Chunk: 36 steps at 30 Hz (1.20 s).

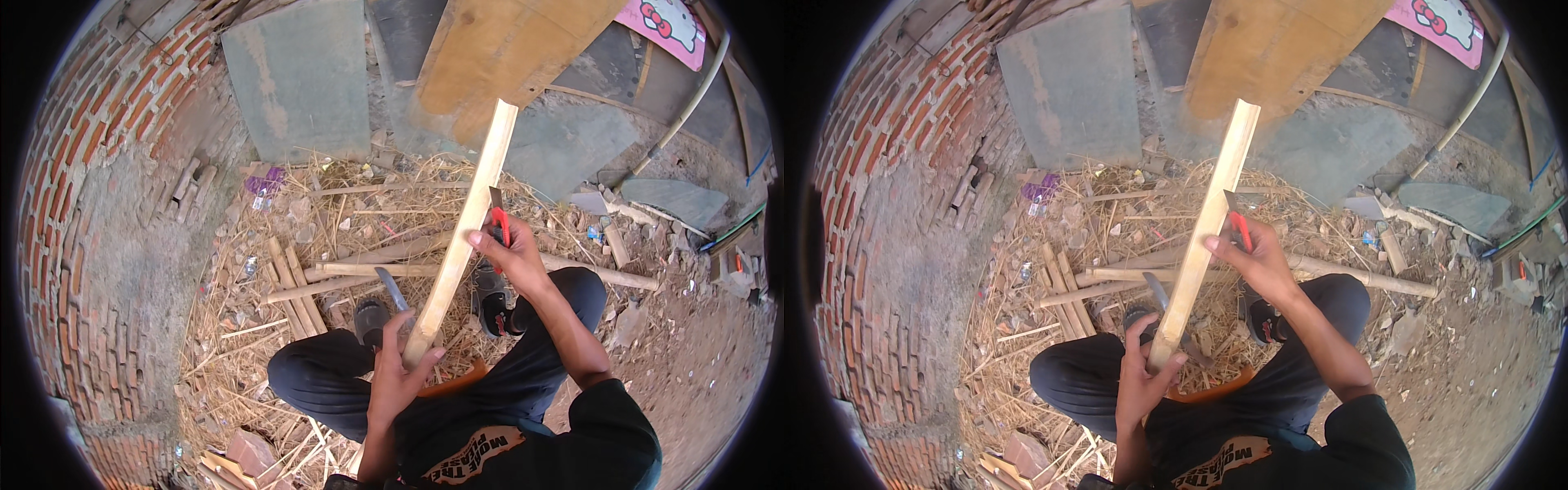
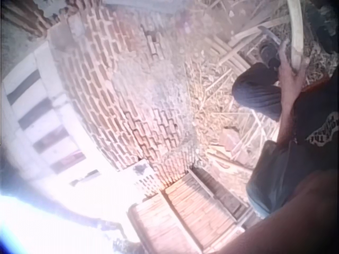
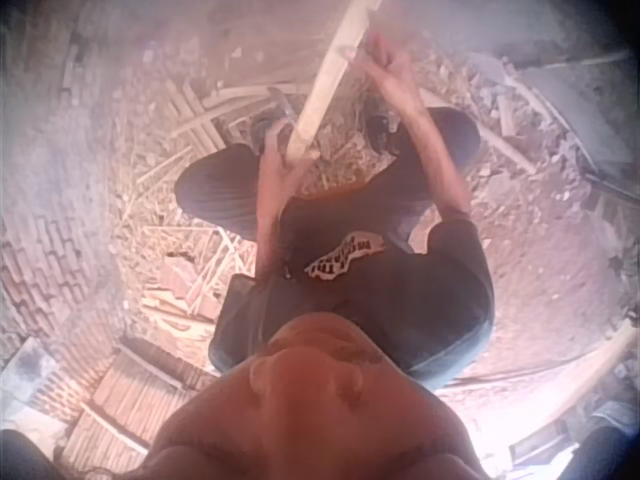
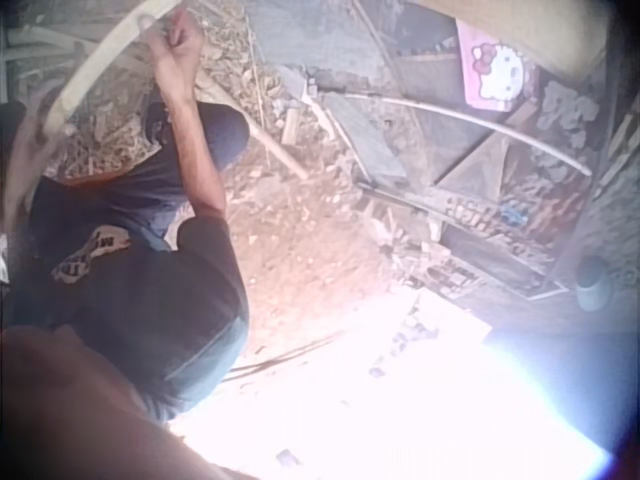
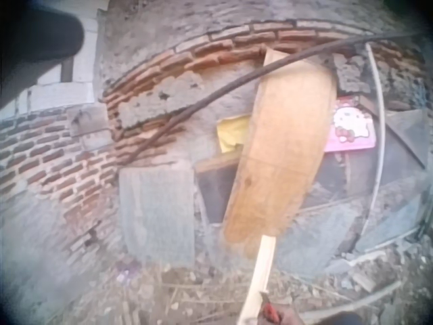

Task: The person sits on the ground and uses a red utility knife to shave thin strips from a long piece of light-colored wood. They hold the wood with their left hand and carefully scrape the surface with the knife in their right hand, creating wood shavings that fall to the ground.

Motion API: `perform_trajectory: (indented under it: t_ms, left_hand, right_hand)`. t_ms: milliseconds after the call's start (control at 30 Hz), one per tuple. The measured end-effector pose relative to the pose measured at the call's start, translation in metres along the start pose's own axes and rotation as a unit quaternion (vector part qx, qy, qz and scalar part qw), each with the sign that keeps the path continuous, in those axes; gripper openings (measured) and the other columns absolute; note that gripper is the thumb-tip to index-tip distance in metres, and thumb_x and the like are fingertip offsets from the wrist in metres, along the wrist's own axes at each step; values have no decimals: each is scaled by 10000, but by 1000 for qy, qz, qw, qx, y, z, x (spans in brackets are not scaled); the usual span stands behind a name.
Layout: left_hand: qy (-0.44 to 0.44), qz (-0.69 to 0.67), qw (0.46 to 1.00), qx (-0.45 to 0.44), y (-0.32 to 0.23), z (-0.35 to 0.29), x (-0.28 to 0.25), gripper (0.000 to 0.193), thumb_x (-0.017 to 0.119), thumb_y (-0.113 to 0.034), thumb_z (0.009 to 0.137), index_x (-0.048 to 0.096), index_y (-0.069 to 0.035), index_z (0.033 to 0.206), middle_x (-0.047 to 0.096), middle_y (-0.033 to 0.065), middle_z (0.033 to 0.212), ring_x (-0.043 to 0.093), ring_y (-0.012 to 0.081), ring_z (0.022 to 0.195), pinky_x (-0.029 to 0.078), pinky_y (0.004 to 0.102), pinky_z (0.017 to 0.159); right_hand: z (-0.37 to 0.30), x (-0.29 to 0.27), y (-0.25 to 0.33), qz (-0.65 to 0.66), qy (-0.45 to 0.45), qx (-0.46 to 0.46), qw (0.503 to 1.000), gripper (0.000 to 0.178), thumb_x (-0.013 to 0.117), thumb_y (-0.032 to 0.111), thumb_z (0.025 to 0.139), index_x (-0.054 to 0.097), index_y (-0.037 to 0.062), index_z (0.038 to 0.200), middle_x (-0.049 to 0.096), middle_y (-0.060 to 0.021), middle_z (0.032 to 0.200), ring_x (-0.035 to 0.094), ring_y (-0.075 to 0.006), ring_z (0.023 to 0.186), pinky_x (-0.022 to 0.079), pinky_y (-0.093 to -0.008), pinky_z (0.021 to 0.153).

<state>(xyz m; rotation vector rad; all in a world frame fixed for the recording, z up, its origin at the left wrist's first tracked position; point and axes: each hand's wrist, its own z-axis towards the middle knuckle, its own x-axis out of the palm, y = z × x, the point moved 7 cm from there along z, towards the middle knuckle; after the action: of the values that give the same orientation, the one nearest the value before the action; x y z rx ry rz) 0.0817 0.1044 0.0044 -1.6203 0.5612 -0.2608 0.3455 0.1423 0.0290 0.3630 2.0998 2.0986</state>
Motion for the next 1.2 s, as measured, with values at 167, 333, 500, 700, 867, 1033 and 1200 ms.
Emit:
perform_trajectory:
  t_ms: [167,333,500,700,867,1033,1200]
  left_hand:
    - [-3,61,996,63,2,0,1,743,778,-7,970,412,-69,1613,765,74,896,660,79,661,516,246,572]
    - [8,31,998,52,0,0,0,712,766,-13,980,432,-70,1606,746,55,869,634,64,641,493,241,555]
    - [14,34,999,21,-24,1,-2,589,715,-26,1019,462,-38,1551,751,123,1058,738,161,842,568,305,722]
    - [-4,-32,999,3,-21,-2,-12,402,657,-45,1022,536,-7,1404,635,27,835,600,84,685,467,266,606]
    - [-6,22,999,39,-30,-1,-16,283,625,-85,1030,581,12,1291,634,35,793,583,95,683,461,284,617]
    - [16,60,996,65,-34,-2,-16,271,616,-131,1068,562,28,1281,779,142,890,764,224,770,576,358,713]
    - [-17,49,996,76,-40,-3,-14,307,608,-183,1056,602,26,1281,628,105,811,567,165,711,480,353,669]
  right_hand:
    - [-1,1,2,24,1,-4,1000,277,785,255,1024,732,-5,1103,733,-26,917,692,-113,894,548,-307,847]
    - [-1,0,2,38,14,-4,999,297,777,238,1028,724,-18,1171,743,-43,940,698,-121,894,555,-317,857]
    - [-2,-2,2,59,16,-36,997,319,750,247,1046,707,-22,1212,745,-60,952,698,-136,885,542,-332,875]
    - [-22,7,13,75,37,-126,988,294,752,245,1037,706,-3,1189,746,-103,971,712,-178,867,543,-336,836]
    - [-66,45,27,-245,104,-323,908,342,863,275,905,749,50,1135,736,-96,912,731,-246,737,571,-334,650]
    - [-79,64,27,-279,89,-376,879,343,891,273,840,780,76,1098,744,-38,882,720,-219,668,572,-342,581]
    - [-83,72,36,-307,87,-375,870,333,895,275,828,798,84,1082,726,-35,842,704,-217,637,557,-340,560]
